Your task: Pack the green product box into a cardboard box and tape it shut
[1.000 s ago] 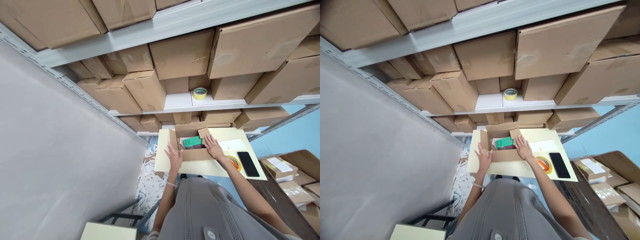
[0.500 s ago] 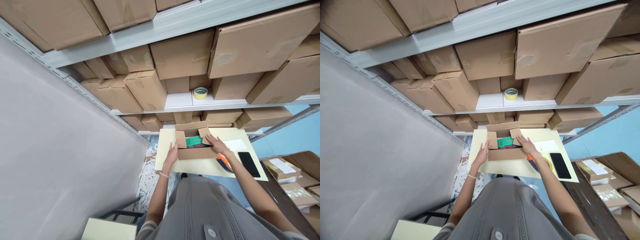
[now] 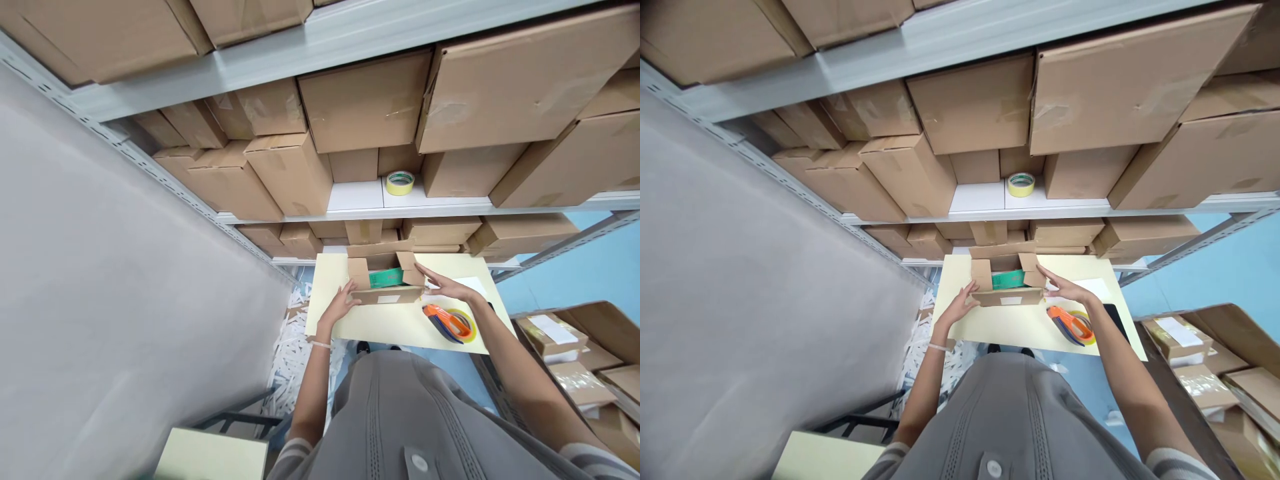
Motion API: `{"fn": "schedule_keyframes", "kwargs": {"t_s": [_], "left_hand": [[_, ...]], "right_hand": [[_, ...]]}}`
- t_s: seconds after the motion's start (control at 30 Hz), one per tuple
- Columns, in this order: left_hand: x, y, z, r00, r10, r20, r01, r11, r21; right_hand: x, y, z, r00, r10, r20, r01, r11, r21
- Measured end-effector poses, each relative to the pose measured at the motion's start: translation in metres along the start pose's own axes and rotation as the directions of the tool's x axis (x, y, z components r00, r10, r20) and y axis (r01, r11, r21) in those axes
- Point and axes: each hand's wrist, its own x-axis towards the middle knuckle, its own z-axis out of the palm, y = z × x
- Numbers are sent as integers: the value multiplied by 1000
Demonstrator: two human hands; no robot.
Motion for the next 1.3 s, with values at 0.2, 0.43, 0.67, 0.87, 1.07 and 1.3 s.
{"fn": "schedule_keyframes", "kwargs": {"t_s": [0.2,0.43,0.67,0.87,1.07,1.3], "left_hand": [[16,9,15,930,-183,-319,207,977,44],[29,15,22,876,-120,-467,238,950,202],[36,20,19,851,-292,-436,423,873,242],[42,17,20,821,-425,-381,498,860,114],[38,13,20,807,-453,-379,510,858,60],[32,11,24,804,-462,-374,517,855,53]], "right_hand": [[7,-9,12,967,30,-254,-36,999,-19],[24,-8,24,891,0,-453,-146,946,-288],[38,-16,30,891,63,-449,-322,785,-529],[33,-29,23,926,-7,-378,-245,750,-614],[62,-81,-3,879,-190,-438,-151,760,-632],[114,-93,20,909,-125,-397,-205,696,-689]]}}
